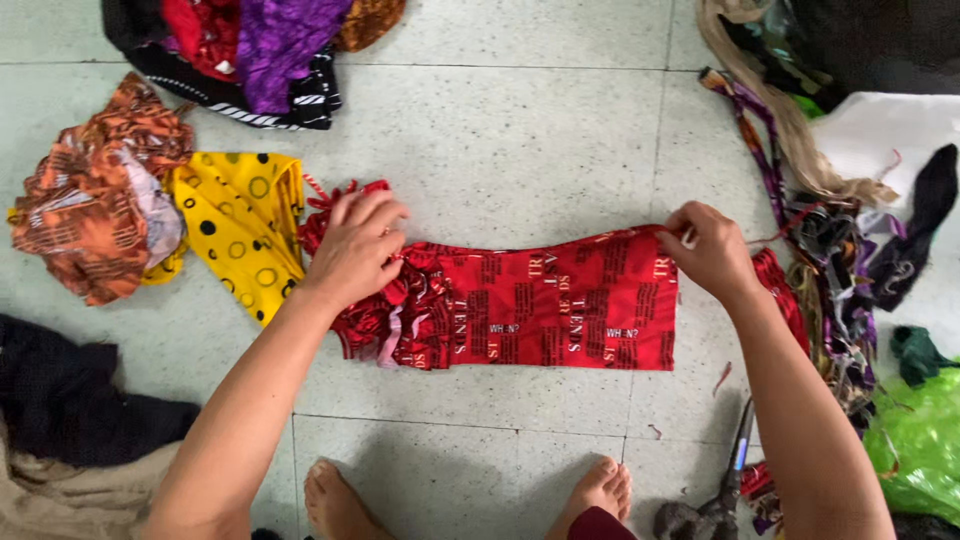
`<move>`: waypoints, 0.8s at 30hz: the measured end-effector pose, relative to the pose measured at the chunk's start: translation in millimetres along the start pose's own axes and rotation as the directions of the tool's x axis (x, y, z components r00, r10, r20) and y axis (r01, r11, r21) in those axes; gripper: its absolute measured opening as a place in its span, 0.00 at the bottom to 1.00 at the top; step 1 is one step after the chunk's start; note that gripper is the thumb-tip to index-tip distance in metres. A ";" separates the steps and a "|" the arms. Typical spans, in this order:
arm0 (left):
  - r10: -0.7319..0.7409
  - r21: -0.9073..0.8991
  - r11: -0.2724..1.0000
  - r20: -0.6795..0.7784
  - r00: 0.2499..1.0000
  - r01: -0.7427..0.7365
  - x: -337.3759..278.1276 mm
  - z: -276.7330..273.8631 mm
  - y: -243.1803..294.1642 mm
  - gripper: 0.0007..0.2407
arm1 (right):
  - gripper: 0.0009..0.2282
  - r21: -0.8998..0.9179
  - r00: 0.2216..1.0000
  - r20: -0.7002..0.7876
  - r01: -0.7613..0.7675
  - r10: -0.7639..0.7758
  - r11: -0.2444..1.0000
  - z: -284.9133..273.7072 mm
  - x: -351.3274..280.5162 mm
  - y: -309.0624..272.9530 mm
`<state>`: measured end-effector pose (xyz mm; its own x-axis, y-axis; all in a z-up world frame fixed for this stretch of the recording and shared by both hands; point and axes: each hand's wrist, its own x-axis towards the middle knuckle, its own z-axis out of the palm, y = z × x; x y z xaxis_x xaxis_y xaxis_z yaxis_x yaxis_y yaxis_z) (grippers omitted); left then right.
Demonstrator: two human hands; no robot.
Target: The person smoothes a red fabric piece on the floor, uses shears to cut along one edge, then folds the fabric and repeat the smoothing and cutting on a second yellow fabric piece.
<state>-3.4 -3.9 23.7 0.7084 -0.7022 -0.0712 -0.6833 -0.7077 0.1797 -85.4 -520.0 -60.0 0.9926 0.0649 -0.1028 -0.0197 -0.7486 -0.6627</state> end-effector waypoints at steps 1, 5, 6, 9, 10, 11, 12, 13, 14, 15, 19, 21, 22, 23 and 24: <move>-0.008 0.004 1.000 0.002 1.000 0.008 -4.7 2.9 0.5 0.09 | 0.08 0.005 1.000 0.005 0.007 -0.007 1.000 1.5 -2.8 3.5; -0.098 -0.301 0.943 0.148 0.984 0.139 -26.4 21.3 0.2 0.10 | 0.10 -0.018 0.996 -0.065 0.053 -0.055 0.998 3.2 -14.2 1.2; -0.172 -0.401 0.878 0.246 0.954 0.261 -31.7 27.3 -0.8 0.09 | 0.10 -0.004 0.995 -0.082 0.062 -0.062 0.998 2.0 -15.7 -3.3; -0.141 -0.503 0.794 0.395 0.908 0.342 -10.6 -62.0 36.0 0.11 | 0.09 0.051 0.998 -0.060 0.033 -0.030 0.998 4.7 -17.8 3.8; -0.139 -0.502 0.795 0.395 0.908 0.340 -10.5 -56.0 34.9 0.11 | 0.09 0.051 0.998 -0.062 0.032 -0.029 0.998 5.1 -17.8 3.7; -0.116 -0.478 0.808 0.442 0.890 0.343 -10.4 -50.1 33.9 0.15 | 0.09 0.047 0.998 -0.059 0.014 -0.011 0.999 5.6 -17.8 3.7; -0.094 -0.454 0.822 0.488 0.868 0.345 -10.8 -44.0 32.9 0.19 | 0.09 0.043 0.998 -0.056 -0.004 0.006 0.999 6.2 -17.6 3.6; -0.093 -0.454 0.822 0.488 0.868 0.344 -12.7 -42.3 31.2 0.19 | 0.09 0.043 0.998 -0.056 -0.005 0.007 0.999 6.5 -17.4 4.3; -0.086 -0.457 0.824 0.484 0.871 0.335 -15.0 -40.6 29.6 0.16 | 0.09 0.039 0.999 -0.040 -0.015 0.016 0.999 6.3 -16.0 4.8; -0.078 -0.460 0.826 0.480 0.874 0.326 -17.5 -39.0 27.9 0.13 | 0.08 0.035 0.999 -0.024 -0.025 0.026 0.999 6.3 -14.5 5.2; -0.113 -0.475 0.804 0.468 0.876 0.358 -18.0 -30.2 19.0 0.09 | 0.08 0.042 0.999 -0.018 -0.042 0.043 0.998 11.2 -13.6 11.8; -0.177 -0.441 0.810 0.446 0.877 0.387 -21.1 -21.7 12.8 0.05 | 0.07 0.022 0.998 -0.044 -0.044 0.045 0.999 11.8 -12.8 9.3; -0.177 -0.441 0.810 0.443 0.879 0.386 -22.6 -20.1 12.1 0.05 | 0.07 0.020 0.998 -0.046 -0.043 0.044 0.999 12.5 -13.0 8.6; -0.172 -0.434 0.821 0.432 0.885 0.371 -24.0 -18.7 11.3 0.06 | 0.07 0.015 0.997 -0.054 -0.055 0.056 0.998 13.1 -13.1 7.8; -0.167 -0.426 0.831 0.420 0.892 0.357 -25.1 -17.3 10.2 0.06 | 0.08 0.010 0.996 -0.062 -0.068 0.068 0.998 13.9 -13.2 7.1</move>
<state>-25.1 7.8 44.3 0.6720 -0.5409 -0.5058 -0.2402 -0.8053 0.5420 -100.3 -517.1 -73.7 0.9944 -0.0275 -0.1017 -0.0882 -0.7449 -0.6614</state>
